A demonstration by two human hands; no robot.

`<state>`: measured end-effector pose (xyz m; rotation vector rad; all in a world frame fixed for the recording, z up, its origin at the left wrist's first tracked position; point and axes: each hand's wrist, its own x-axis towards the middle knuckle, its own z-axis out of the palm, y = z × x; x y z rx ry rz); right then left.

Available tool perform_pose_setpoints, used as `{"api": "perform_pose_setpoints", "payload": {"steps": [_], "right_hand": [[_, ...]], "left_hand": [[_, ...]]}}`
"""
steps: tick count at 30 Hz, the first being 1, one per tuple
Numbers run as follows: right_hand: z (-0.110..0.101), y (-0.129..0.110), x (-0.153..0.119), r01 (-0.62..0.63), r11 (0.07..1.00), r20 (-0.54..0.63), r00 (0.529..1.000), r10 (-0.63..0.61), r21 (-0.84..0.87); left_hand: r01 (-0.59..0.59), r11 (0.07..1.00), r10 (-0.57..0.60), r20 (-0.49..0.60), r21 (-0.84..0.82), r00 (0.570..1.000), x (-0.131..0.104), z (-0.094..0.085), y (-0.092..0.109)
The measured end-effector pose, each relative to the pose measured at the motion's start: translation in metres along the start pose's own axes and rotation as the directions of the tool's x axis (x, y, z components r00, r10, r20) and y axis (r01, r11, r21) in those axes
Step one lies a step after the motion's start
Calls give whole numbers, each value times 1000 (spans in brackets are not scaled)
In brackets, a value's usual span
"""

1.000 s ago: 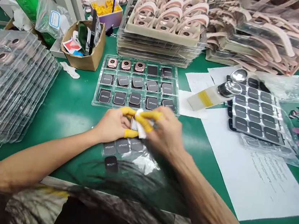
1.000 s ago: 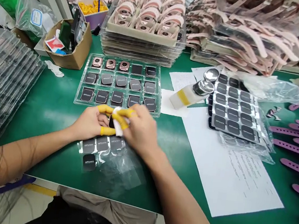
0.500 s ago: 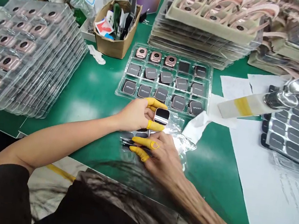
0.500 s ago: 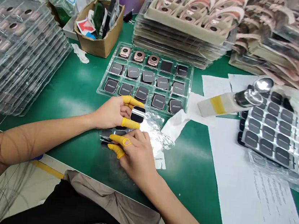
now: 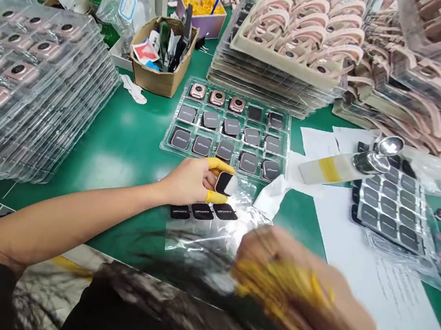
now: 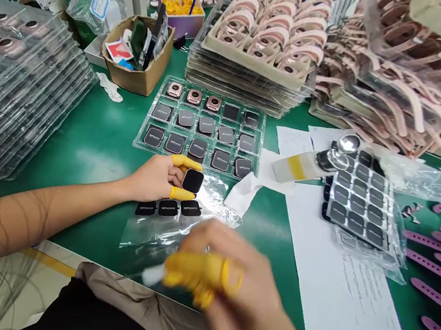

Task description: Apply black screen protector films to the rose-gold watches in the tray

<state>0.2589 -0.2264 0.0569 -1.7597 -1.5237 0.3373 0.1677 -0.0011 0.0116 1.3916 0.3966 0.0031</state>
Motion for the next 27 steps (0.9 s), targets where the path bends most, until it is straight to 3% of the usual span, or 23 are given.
{"api": "perform_pose_setpoints", "payload": {"steps": [2, 3, 6, 9, 15, 21, 27], "right_hand": [[-12, 20, 20, -136, 982, -33, 989, 142, 130], [-12, 32, 30, -244, 942, -90, 958, 271, 231], [0, 56, 46, -428, 725, -27, 852, 523, 539], [18, 57, 45, -484, 564, 46, 784, 619, 669], [29, 43, 46, -507, 361, 11, 591, 807, 782], [30, 39, 52, -533, 341, -21, 517, 855, 774], [32, 38, 51, -541, 305, 29, 522, 852, 784]], "left_hand": [[-14, 997, 14, 0, 76, 1000, 0, 0, -2], [-21, 994, 22, -6, 109, 1000, 0, 0, -3], [-40, 984, 44, -19, 173, 999, -1, 1, -4], [-61, 978, 64, -10, 201, 998, -2, 3, -5], [-33, 976, 51, -75, 217, 996, -3, 6, -7], [13, 948, 17, -93, 317, 995, -5, 8, -4], [21, 937, 15, -100, 350, 995, -5, 9, -6]]}}
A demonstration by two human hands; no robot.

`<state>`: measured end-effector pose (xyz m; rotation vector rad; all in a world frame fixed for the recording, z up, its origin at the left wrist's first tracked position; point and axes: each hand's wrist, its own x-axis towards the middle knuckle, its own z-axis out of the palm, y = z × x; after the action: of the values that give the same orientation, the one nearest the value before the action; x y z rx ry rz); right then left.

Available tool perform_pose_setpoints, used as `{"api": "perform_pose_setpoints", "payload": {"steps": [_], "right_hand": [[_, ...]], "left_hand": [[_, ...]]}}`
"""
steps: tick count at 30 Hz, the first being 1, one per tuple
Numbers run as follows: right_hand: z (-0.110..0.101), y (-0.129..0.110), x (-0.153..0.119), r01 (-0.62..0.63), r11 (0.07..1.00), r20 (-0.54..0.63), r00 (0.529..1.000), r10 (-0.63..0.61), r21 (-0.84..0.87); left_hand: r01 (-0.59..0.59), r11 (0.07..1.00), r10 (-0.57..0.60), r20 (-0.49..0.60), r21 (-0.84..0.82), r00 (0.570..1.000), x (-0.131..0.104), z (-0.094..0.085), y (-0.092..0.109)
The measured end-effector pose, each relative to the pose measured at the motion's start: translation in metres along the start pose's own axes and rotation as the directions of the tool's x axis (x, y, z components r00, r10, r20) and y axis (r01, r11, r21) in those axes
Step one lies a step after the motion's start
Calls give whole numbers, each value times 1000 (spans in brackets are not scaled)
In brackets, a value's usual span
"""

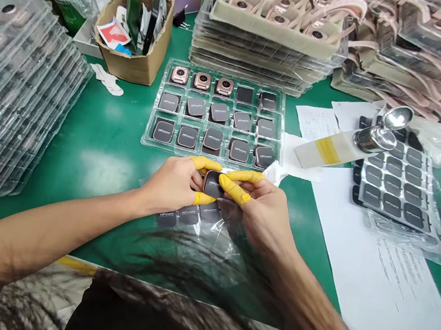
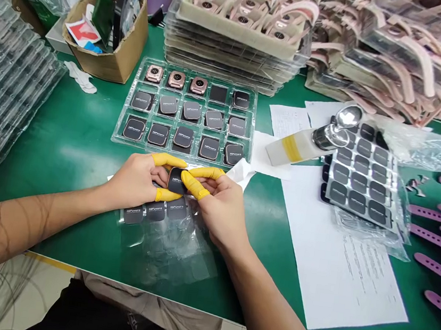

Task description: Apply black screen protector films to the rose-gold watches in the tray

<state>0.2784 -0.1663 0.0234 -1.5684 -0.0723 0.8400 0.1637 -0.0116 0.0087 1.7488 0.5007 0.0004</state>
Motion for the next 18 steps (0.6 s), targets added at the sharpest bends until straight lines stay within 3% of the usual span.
{"api": "perform_pose_setpoints", "payload": {"steps": [18], "right_hand": [[-1, 5, 4, 55, 998, -10, 998, -55, -42]], "left_hand": [[-17, 1000, 17, 14, -8, 1000, -1, -1, 2]]}}
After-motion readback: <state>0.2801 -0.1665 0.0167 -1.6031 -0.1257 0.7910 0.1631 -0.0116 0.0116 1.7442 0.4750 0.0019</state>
